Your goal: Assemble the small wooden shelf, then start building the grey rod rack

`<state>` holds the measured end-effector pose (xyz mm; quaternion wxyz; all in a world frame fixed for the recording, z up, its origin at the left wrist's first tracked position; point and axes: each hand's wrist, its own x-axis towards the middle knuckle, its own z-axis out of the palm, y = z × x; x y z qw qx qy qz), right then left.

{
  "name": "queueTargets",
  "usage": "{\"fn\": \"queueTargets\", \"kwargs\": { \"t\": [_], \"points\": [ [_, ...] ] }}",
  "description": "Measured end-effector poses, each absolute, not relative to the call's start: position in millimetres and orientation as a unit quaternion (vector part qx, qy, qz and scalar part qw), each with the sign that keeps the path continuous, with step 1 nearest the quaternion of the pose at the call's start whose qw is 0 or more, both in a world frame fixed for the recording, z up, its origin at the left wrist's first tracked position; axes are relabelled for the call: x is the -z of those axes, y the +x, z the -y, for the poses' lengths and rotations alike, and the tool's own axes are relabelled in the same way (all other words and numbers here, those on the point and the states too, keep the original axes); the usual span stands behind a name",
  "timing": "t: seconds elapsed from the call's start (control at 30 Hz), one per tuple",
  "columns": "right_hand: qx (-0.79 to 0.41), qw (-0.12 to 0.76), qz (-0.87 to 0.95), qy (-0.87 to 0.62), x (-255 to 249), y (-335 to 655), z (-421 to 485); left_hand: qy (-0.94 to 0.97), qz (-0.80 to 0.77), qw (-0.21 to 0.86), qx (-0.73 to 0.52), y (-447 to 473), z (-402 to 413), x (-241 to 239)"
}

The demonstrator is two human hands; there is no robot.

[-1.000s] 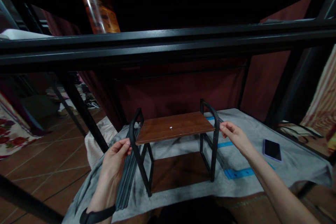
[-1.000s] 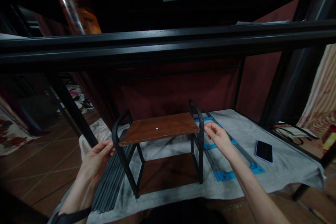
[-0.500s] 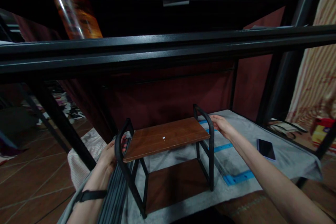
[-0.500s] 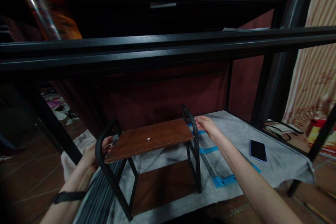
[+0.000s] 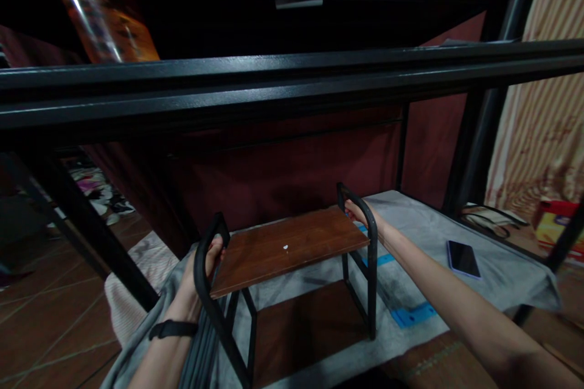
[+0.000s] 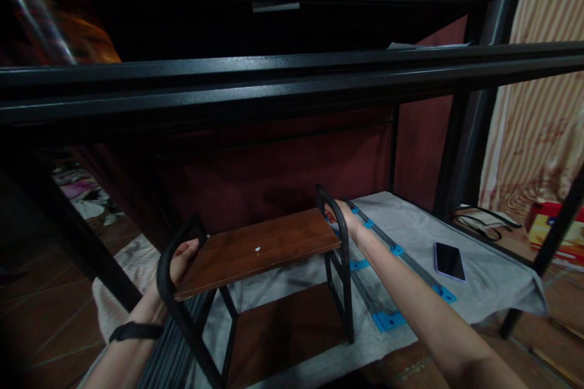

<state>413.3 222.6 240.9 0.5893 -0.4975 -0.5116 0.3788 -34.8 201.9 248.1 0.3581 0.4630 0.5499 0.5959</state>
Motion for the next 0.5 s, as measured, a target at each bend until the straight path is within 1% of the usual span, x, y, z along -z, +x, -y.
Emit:
{"fn": "queueTargets", "kwargs": {
  "t": [0.13,0.2,0.5],
  "points": [
    [-0.284,0.58,0.574,-0.504,-238.0,417.2,-221.7,0.488,-0.524,0.331,-0.614,-36.1,-198.3,-244.6],
    [-0.263,0.577,0.588,-0.501,-235.7,418.7,-223.7,0.488,-0.522,0.326,-0.619,-35.5,-197.1,-245.3],
    [-0.3,0.554,0.581,-0.516,-244.3,416.3,-217.1,0.432,-0.521,0.417,-0.607,-25.1,-195.6,-257.5]
  ]
}}
